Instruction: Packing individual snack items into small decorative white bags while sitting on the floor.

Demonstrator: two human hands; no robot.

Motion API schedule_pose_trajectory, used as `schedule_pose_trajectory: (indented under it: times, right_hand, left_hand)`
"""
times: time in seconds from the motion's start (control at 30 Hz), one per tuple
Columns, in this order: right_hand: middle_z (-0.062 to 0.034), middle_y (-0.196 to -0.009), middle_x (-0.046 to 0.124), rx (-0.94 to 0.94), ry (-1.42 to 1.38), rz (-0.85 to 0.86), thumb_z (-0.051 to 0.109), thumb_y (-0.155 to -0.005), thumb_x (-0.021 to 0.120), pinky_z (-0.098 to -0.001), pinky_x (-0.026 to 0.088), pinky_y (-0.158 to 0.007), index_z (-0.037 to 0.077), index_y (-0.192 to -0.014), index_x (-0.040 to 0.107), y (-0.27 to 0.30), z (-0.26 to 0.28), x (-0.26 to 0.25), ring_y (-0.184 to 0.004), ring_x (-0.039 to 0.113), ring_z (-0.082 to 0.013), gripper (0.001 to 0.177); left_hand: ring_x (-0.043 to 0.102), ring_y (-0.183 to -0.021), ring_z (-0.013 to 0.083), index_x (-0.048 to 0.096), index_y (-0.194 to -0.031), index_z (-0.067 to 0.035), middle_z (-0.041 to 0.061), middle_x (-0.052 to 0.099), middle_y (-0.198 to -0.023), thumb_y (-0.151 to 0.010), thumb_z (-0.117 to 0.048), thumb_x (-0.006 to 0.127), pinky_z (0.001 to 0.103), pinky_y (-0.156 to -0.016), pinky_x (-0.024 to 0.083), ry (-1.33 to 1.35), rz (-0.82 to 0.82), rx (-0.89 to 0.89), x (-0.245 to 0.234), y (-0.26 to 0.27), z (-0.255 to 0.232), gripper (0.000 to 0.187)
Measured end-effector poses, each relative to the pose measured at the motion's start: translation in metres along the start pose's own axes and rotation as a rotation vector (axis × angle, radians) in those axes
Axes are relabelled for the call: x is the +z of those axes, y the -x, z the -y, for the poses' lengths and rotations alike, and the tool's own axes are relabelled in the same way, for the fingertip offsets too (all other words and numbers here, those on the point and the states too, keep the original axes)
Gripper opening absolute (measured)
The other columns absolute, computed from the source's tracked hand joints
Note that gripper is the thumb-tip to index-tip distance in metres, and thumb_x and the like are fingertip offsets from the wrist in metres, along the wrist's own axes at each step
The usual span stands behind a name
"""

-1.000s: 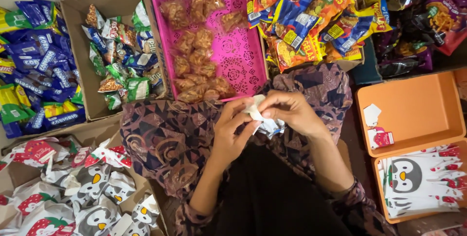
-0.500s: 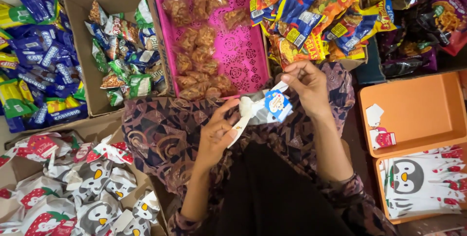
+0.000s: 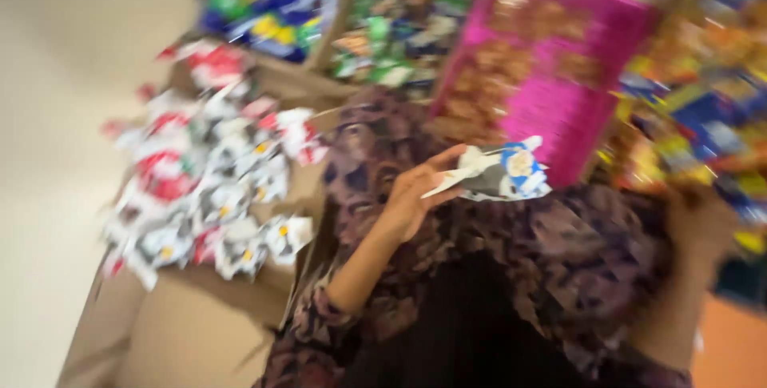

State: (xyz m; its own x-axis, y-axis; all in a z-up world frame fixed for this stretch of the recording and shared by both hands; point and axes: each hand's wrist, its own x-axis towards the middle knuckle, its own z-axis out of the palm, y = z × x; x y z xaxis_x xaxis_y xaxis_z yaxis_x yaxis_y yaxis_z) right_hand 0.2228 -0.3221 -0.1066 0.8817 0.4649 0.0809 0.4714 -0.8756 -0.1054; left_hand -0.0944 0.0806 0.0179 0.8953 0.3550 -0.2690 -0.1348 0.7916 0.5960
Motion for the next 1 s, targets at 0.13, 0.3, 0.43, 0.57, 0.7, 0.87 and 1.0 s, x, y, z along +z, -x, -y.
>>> schedule_pose_trajectory:
  times: [0.13, 0.3, 0.43, 0.57, 0.7, 0.87, 1.0]
  right_hand:
    - [-0.0291, -0.102, 0.07, 0.099, -0.478, 0.21, 0.012, -0.12, 0.075, -0.0459, 0.05, -0.067, -0.016, -0.125, 0.07, 0.0, -0.071, 0.067, -0.077, 0.063, -0.0397, 0.029]
    - [-0.0294, -0.105, 0.062, 0.235, -0.528, 0.207, 0.035, -0.133, 0.072, -0.0492, 0.049, -0.071, -0.017, -0.123, 0.066, -0.013, -0.167, 0.138, -0.084, 0.057, -0.0396, 0.052]
    - [-0.031, -0.101, 0.068, 0.198, -0.31, 0.168, 0.025, -0.124, 0.076, -0.0477, 0.052, -0.066, -0.018, -0.115, 0.072, -0.015, -0.128, 0.095, -0.078, 0.063, -0.0405, 0.044]
    - [-0.0267, -0.103, 0.077, 0.188, 0.006, 0.184, 0.033, -0.12, 0.073, -0.0509, 0.057, -0.065, -0.007, -0.12, 0.079, -0.012, -0.091, 0.054, -0.079, 0.071, -0.0467, 0.04]
    - [-0.0095, -0.101, 0.083, 0.124, 0.395, 0.18, 0.062, -0.117, 0.062, -0.0384, 0.058, -0.072, 0.017, -0.117, 0.085, -0.012, -0.073, 0.035, -0.083, 0.076, -0.0336, 0.05]
    - [-0.0185, -0.105, 0.081, 0.258, 0.339, 0.21, 0.059, -0.112, 0.065, -0.0476, 0.06, -0.068, 0.013, -0.122, 0.083, -0.012, -0.045, 0.021, -0.087, 0.075, -0.0426, 0.05]
    - [-0.0185, -0.106, 0.08, 0.346, 0.325, 0.191, 0.056, -0.11, 0.065, -0.053, 0.061, -0.062, 0.015, -0.121, 0.082, -0.009, -0.009, 0.004, -0.085, 0.075, -0.0444, 0.045]
  left_hand:
    - [0.052, -0.138, 0.0311, 0.072, -0.098, -0.002, 0.014, 0.046, -0.158, -0.098, -0.013, 0.061, 0.044, -0.107, 0.051, 0.006, -0.041, 0.169, -0.018, 0.033, -0.054, 0.015]
    - [0.056, -0.129, 0.0331, 0.047, -0.143, 0.009, 0.023, 0.052, -0.143, -0.093, -0.024, 0.063, 0.042, -0.101, 0.057, 0.111, -0.267, 0.464, -0.042, 0.073, -0.132, 0.062]
    - [0.053, -0.137, 0.0337, 0.063, -0.094, -0.005, 0.019, 0.05, -0.151, -0.098, -0.019, 0.059, 0.046, -0.092, 0.064, 0.137, -0.442, 0.694, -0.125, 0.083, -0.18, 0.015]
    - [0.051, -0.136, 0.0226, 0.062, -0.124, -0.007, 0.009, 0.06, -0.135, -0.089, -0.046, 0.061, 0.05, -0.102, 0.051, 0.046, -0.783, 0.67, -0.228, 0.047, -0.203, 0.052]
    - [0.056, -0.129, 0.0124, 0.066, -0.117, -0.018, -0.003, 0.067, -0.12, -0.094, -0.042, 0.06, 0.048, -0.107, 0.041, 0.06, -0.873, 0.652, -0.282, 0.009, -0.17, 0.034]
    - [0.05, -0.126, 0.0174, 0.068, -0.11, -0.015, 0.004, 0.063, -0.132, -0.097, -0.035, 0.057, 0.033, -0.094, 0.043, -0.246, -0.928, 0.646, -0.242, -0.018, -0.135, 0.026]
    - [0.043, -0.145, 0.0287, 0.067, -0.111, -0.01, 0.011, 0.052, -0.149, -0.101, -0.025, 0.058, 0.04, -0.12, 0.032, -0.951, -0.859, 0.727, -0.157, -0.038, -0.1, 0.02]
